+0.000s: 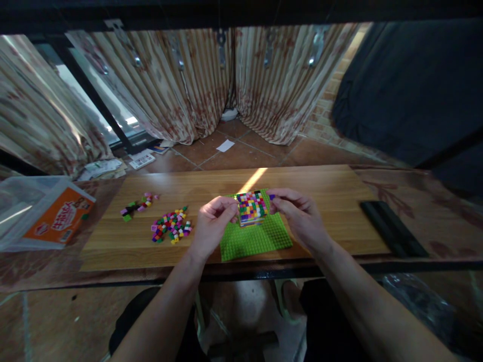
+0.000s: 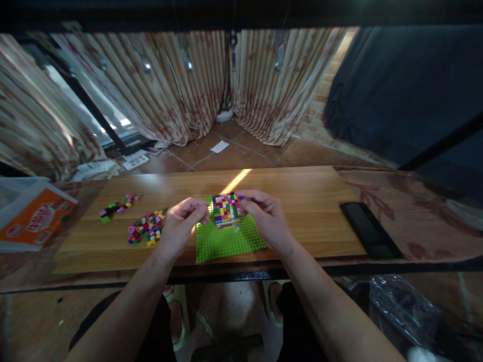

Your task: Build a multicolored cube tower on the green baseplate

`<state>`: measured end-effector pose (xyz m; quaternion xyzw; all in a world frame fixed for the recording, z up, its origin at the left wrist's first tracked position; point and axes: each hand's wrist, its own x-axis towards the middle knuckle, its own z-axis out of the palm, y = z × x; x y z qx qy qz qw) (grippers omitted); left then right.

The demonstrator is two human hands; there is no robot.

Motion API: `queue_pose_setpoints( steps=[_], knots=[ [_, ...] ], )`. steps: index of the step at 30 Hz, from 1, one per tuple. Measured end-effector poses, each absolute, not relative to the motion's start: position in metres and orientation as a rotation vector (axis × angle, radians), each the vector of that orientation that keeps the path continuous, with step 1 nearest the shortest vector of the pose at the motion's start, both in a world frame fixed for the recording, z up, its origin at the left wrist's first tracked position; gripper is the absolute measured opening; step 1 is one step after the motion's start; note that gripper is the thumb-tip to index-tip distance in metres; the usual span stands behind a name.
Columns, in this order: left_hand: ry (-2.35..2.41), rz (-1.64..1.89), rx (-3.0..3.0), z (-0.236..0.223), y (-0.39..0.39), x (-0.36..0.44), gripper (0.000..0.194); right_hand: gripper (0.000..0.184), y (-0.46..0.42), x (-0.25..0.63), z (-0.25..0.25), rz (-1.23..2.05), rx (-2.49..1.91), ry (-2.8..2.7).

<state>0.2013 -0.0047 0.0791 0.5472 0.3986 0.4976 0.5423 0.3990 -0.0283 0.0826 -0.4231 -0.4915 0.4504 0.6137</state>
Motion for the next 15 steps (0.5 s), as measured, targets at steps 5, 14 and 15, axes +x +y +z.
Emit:
queue_pose_setpoints(
  steps=[5,14,15],
  knots=[
    [0.967,1.163,1.392,0.075,-0.005,0.202,0.01,0.015,-0.027,0.398,0.084,1.05,-0.974,-1.118],
    [1.062,1.113,1.688,0.065,-0.006,0.199,0.011,0.014,-0.028,0.402,0.086,1.156,-0.899,-1.076],
    [1.07,1.099,1.719,0.064,-0.006,0.199,0.01,0.014,-0.028,0.403,0.086,1.157,-0.902,-1.067]
  ],
)
